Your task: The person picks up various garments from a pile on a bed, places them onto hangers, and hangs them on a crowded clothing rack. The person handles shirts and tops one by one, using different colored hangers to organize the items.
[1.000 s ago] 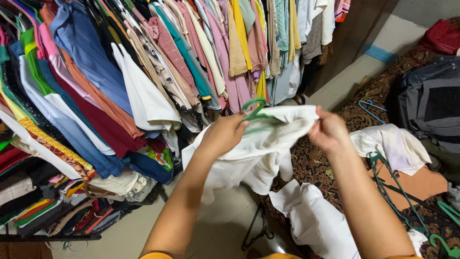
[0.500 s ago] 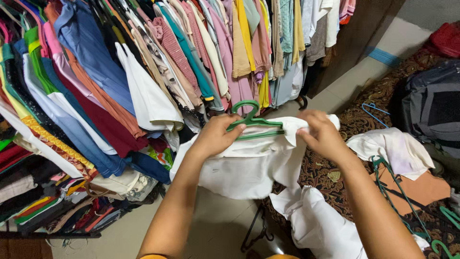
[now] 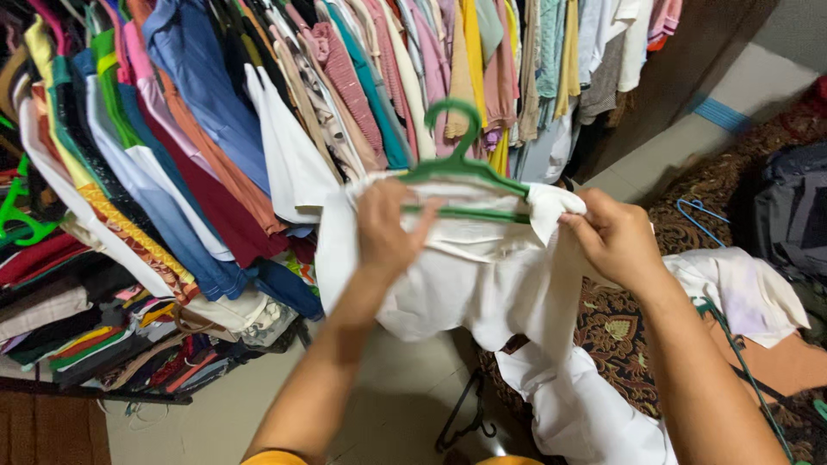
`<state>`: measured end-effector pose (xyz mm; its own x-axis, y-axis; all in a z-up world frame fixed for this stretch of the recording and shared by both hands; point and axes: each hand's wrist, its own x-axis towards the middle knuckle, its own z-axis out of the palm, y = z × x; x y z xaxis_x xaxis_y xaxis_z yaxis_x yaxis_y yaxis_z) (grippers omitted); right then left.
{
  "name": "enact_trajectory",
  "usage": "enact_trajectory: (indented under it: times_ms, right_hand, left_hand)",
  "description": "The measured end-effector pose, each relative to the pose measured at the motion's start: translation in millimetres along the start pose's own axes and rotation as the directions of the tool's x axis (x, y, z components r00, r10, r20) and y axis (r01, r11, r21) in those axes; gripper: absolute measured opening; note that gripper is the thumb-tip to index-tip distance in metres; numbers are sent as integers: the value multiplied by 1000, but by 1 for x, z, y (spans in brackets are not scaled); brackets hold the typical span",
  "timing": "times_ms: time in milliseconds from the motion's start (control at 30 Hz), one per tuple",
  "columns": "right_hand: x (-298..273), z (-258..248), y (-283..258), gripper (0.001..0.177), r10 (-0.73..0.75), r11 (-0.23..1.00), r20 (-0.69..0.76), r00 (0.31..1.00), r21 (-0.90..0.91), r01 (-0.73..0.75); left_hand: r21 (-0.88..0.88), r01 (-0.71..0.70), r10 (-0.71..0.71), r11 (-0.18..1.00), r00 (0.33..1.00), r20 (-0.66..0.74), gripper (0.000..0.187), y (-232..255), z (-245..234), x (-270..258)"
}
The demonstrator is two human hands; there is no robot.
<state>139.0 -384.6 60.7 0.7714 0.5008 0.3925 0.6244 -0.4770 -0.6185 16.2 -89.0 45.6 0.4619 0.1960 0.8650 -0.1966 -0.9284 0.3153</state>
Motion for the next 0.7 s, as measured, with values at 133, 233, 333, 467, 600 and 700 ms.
enact_trajectory:
  times_ms: [133, 233, 333, 467, 600, 700]
  right_hand:
    - [5, 17, -29, 21, -95, 992, -51, 994, 83, 99]
    - [5, 26, -37, 21, -120, 986, -61, 991, 107, 126]
    - [3, 29, -30, 22, -143, 975, -74, 987, 159, 153]
    - [5, 26, -5, 23, -142, 949, -72, 987, 274, 156]
    - [6, 20, 9, 25, -87, 956, -34, 996, 278, 93]
    - [8, 8, 5, 26, -154, 969, -83, 985, 182, 166]
  left_hand:
    - [-599, 330, -196, 730, 940, 279, 26, 33, 28, -22]
    - [-726, 588, -490, 357, 780, 390, 27, 30, 40, -7]
    - [-440, 351, -394, 826, 919, -6, 31, 25, 19, 6]
    - [129, -148, 160, 981, 984, -83, 38, 10, -29, 32]
    - [-43, 14, 1, 999, 943, 332, 31, 4, -41, 45]
    - [-42, -76, 86, 996, 923, 374, 28, 3, -40, 49]
